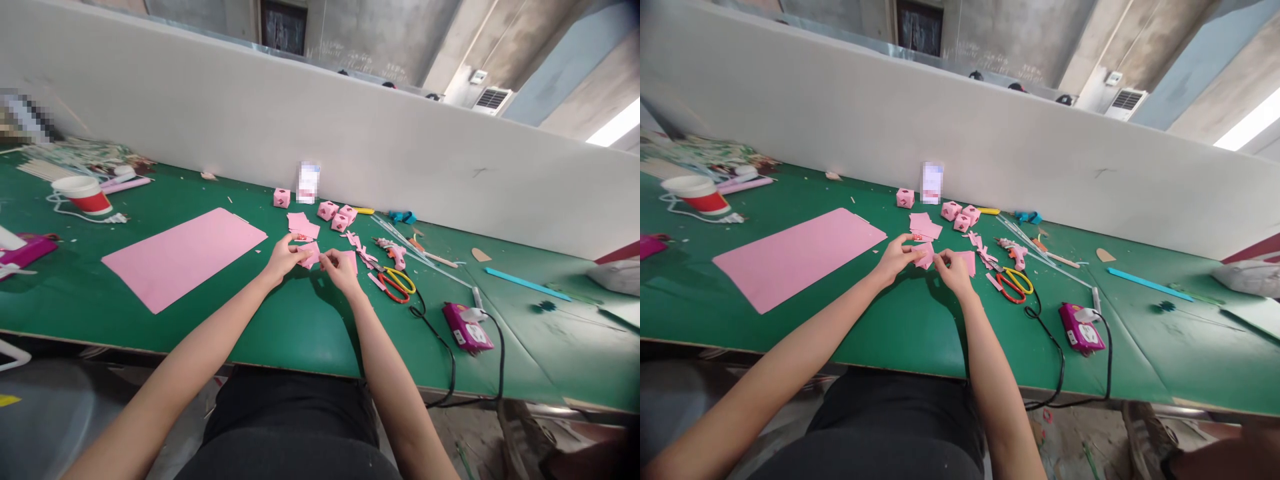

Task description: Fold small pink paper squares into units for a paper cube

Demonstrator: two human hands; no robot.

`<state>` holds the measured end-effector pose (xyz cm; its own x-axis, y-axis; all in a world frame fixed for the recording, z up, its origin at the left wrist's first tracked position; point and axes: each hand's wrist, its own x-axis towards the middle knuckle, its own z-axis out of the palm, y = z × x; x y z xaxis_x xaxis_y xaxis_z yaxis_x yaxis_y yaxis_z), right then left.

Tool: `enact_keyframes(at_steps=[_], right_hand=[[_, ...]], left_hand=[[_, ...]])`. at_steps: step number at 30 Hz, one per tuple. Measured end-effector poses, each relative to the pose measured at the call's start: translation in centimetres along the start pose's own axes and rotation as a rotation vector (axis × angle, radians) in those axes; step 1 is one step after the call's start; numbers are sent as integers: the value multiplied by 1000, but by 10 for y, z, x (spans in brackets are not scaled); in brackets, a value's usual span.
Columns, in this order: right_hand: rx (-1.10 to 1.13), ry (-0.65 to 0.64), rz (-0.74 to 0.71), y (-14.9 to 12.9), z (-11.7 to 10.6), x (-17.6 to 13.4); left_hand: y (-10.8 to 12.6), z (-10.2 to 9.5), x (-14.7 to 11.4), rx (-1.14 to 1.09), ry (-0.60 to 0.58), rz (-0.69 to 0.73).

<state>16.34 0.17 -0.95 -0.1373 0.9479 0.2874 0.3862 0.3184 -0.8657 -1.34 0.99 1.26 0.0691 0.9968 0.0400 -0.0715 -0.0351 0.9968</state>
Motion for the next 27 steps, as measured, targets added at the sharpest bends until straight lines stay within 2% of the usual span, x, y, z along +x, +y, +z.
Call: enact_keyframes(at_steps=[5, 11, 14, 21, 27], right_hand=[[-55, 55, -26, 2, 2, 1], [148, 36, 60, 1, 1, 2], [177, 33, 87, -2, -1, 0], [155, 27, 22, -5, 1, 0], [233, 24, 113, -5, 3, 1]], left_hand=[[-1, 3, 0, -62, 36, -4], [-8, 1, 6, -112, 55, -20], [-9, 0, 6, -107, 51, -14], [-7, 2, 4, -135, 45, -36], [-7, 1, 4, -117, 35, -18]])
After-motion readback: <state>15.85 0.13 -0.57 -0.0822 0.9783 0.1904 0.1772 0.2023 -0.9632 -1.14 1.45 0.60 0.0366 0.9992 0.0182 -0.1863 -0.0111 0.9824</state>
